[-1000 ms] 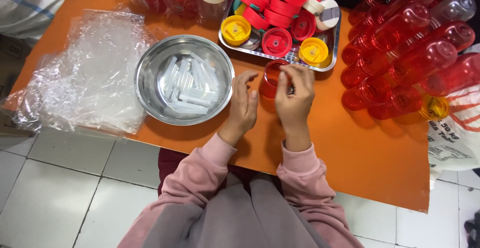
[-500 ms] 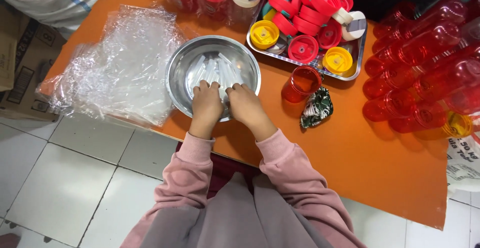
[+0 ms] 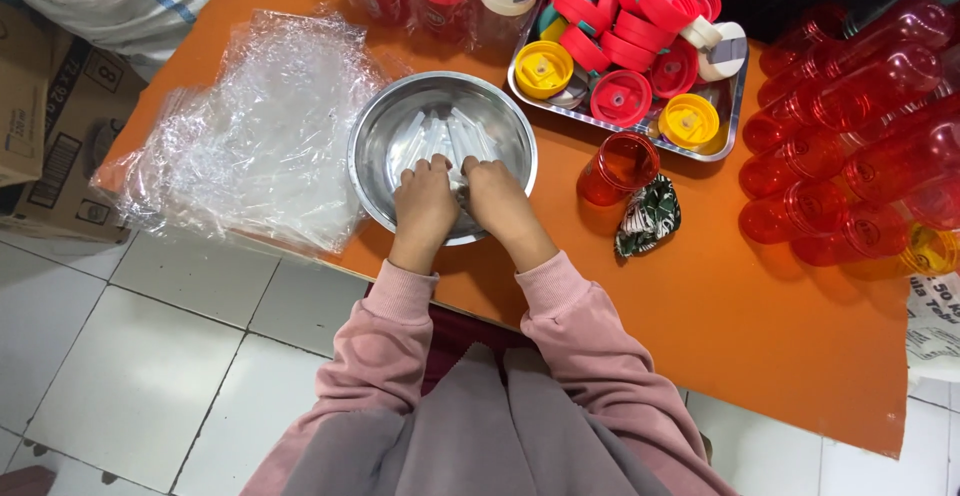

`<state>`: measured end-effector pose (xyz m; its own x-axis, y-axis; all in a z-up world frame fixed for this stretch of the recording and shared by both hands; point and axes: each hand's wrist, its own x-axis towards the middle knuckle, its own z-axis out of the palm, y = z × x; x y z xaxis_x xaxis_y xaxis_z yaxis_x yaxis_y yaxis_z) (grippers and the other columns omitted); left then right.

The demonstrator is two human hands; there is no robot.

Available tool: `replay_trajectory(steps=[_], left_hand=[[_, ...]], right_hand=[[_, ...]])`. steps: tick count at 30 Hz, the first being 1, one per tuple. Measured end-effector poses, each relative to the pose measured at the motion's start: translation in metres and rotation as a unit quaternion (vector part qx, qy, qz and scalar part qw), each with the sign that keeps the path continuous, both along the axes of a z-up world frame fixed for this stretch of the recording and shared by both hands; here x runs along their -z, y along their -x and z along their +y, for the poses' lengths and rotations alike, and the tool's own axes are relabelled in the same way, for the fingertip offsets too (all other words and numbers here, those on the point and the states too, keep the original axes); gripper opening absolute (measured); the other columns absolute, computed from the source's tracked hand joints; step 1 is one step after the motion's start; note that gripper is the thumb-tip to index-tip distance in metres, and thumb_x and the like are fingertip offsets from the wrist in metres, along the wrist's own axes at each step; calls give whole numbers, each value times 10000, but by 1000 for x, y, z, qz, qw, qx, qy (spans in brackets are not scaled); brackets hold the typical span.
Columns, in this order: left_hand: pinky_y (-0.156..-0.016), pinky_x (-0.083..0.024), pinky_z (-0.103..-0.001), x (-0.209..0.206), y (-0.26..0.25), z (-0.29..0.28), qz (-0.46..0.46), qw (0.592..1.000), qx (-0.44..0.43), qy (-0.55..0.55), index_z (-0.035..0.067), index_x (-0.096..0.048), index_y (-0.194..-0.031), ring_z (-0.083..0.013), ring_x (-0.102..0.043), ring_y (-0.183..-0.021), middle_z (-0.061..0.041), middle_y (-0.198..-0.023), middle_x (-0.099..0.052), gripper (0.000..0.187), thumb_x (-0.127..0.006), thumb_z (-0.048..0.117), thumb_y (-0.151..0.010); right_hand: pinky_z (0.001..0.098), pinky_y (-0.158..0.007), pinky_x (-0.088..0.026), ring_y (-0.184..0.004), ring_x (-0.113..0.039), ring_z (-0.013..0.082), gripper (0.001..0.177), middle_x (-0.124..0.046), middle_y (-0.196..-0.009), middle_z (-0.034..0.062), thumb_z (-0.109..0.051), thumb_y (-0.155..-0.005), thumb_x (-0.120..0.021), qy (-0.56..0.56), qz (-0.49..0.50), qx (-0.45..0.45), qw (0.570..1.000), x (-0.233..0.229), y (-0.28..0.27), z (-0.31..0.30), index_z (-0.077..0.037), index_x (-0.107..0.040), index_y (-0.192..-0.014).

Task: Assembling plastic cups by attaching lids and components using a small hand tool.

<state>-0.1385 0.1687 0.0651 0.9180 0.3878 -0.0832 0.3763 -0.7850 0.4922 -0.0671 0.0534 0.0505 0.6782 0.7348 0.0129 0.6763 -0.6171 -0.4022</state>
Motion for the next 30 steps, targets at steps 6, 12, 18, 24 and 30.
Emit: replay_trajectory(steps=[6, 12, 18, 24, 30], left_hand=[[-917, -486, -606, -14, -1, -3, -90, 995, -36, 23, -62, -541, -1336, -460, -585, -1109, -244, -1172, -604, 465, -651, 161, -943], [-862, -509, -551, -5, -4, -11, -172, 981, 19, 88, -1, -682, -1157, -428, -664, -966, -191, -1002, -686, 298, -516, 223, -1050], [-897, -550, -424, -48, 9, -46, -401, 874, 117, 248, 19, -682, -1206, -341, -673, -1032, -150, -1120, -669, 276, -498, 23, -1001], [-869, -550, -373, -53, -4, -79, -491, 820, 128, 264, 36, -715, -1053, -282, -690, -985, -121, -1077, -679, 113, -644, 107, -1000], [-843, -593, -423, -28, -37, -100, -510, 727, 171, 428, -12, -491, -1092, -327, -732, -955, -227, -1117, -651, 253, -359, 203, -1112]], right_hand=[[533, -833, -560, -1014, -674, 439, 184, -666, -1006, 214, -125, -951, -664, -100, -37, 47, 993, -24, 5, -15, -18, -709, -1094], [499, -898, -528, -1133, -617, 338, 204, -634, -1138, 81, -268, -996, -664, -166, -57, 94, 980, -22, 8, -35, -128, -715, -1135], [444, -725, -594, -903, -708, 339, 147, -652, -931, 93, -216, -977, -707, -301, -35, 107, 947, -51, 23, -59, -141, -724, -1102], [376, -747, -606, -954, -714, 323, 248, -685, -1020, 90, -67, -876, -757, -329, -16, 95, 939, -78, 29, -99, -112, -758, -1120], [443, -852, -553, -1002, -677, 367, 223, -675, -1055, 194, -88, -1018, -657, -360, -45, 217, 906, -86, -8, -189, -79, -750, -1221]])
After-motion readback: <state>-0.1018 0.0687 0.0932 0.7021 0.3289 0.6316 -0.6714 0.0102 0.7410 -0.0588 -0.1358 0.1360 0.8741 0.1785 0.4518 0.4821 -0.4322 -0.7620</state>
